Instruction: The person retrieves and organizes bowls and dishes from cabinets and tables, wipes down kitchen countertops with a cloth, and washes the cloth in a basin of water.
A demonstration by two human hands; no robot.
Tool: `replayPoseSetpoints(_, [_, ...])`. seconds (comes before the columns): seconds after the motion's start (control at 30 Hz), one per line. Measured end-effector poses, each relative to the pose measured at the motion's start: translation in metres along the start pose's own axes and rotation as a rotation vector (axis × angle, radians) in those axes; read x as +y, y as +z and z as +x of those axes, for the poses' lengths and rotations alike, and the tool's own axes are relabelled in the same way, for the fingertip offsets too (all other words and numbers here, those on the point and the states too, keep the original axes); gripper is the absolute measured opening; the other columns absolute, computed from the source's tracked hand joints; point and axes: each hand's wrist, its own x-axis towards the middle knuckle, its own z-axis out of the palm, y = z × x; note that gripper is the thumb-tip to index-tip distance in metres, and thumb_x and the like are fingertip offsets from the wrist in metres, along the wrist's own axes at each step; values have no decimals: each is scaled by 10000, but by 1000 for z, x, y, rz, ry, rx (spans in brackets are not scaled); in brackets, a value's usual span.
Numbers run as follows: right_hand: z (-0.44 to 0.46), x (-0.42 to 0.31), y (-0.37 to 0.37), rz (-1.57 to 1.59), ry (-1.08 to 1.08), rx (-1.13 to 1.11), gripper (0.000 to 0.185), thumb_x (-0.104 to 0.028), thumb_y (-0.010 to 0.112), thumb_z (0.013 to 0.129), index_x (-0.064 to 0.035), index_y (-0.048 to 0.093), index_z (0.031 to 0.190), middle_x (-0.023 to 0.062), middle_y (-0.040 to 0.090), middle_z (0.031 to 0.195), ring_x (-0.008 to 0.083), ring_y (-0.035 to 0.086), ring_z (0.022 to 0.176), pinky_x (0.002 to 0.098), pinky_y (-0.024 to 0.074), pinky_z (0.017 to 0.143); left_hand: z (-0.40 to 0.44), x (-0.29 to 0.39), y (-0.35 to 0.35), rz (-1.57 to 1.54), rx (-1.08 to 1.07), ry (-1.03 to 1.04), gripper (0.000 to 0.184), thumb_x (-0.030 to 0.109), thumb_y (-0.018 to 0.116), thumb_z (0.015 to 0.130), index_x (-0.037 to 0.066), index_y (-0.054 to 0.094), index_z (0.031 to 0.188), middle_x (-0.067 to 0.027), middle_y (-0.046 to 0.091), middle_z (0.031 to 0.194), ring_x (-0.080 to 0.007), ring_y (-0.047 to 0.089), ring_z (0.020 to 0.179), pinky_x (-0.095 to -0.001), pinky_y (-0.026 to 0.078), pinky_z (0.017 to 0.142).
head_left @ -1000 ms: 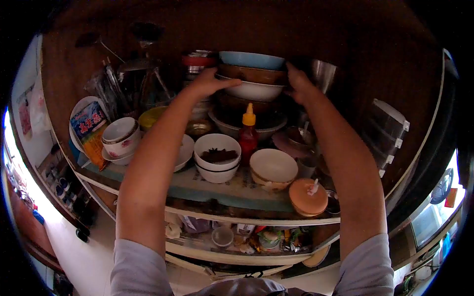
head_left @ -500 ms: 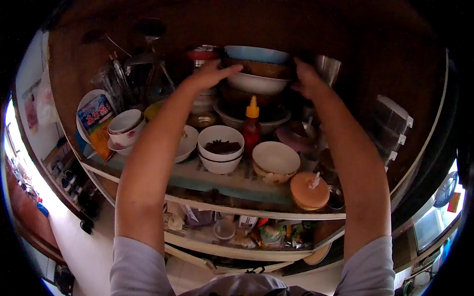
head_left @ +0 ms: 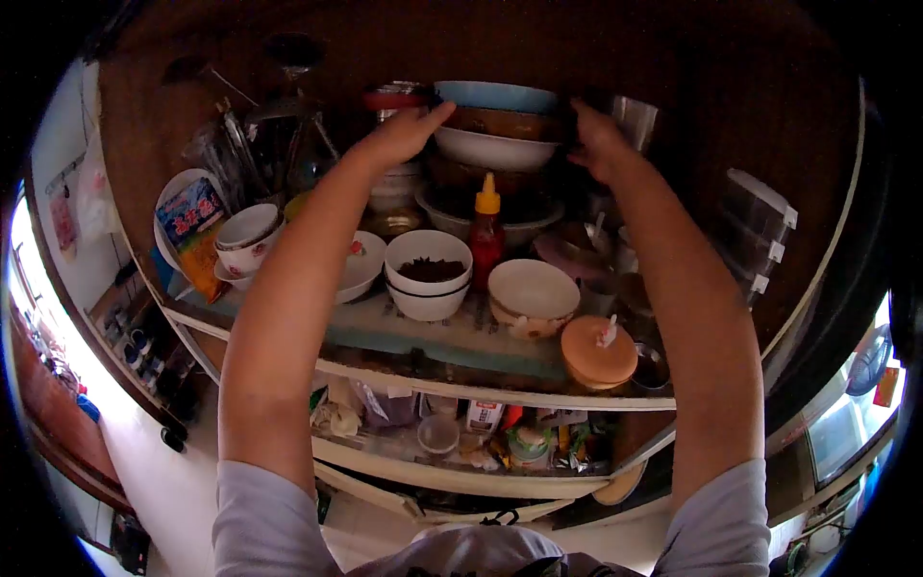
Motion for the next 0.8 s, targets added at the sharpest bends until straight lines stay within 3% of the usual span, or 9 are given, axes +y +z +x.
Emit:
replayPoseSetpoints(0.23, [1, -3, -8, 9, 11, -9, 728, -531, 532, 948, -84, 336, 1488, 224, 392, 1436, 373, 432, 1266, 498, 446, 1011, -7, 10, -1, -6, 3, -29, 860, 727, 459, 902, 115, 378, 1500, -87, 473, 1470, -295, 539, 1194, -444, 435, 962])
replayPoseSetpoints(0.5, [-7, -3, -10, 22, 11, -30, 764, -529, 544, 939, -100, 275, 1510, 255, 368, 1446, 388, 427, 1280, 501, 449, 1016, -2, 7, 1, -42, 61, -32, 866, 723, 436, 911, 105, 353, 1511, -133, 405, 1523, -345, 521, 1232, -488, 399, 1042])
replayPoseSetpoints(0.63, [12, -2, -10, 34, 48, -39, 758, -528, 542, 940, -115, 274, 1517, 204, 370, 1471, 386, 427, 1288, 511, 426, 1040, 10, 2, 3, -257, 172, -153, 840, 690, 412, 935, 94, 321, 1520, -152, 390, 1525, -349, 495, 1261, -493, 389, 1054])
replayPoseSetpoints(0.73, [16, -7, -7, 59, 53, -60, 742, -536, 535, 942, -119, 303, 1509, 156, 379, 1497, 370, 418, 1316, 518, 399, 1065, 34, 2, 2, -400, 306, -310, 847, 672, 437, 933, 62, 344, 1512, -195, 523, 1381, -313, 569, 1129, -425, 435, 990])
replayPoseSetpoints(0.8, [14, -8, -1, 116, 66, -30, 724, -541, 530, 945, -119, 335, 1500, 126, 374, 1524, 350, 407, 1343, 516, 376, 1088, 40, 7, 3, -525, 255, -381, 815, 649, 412, 947, 88, 307, 1528, -164, 436, 1472, -337, 488, 1251, -465, 390, 1050])
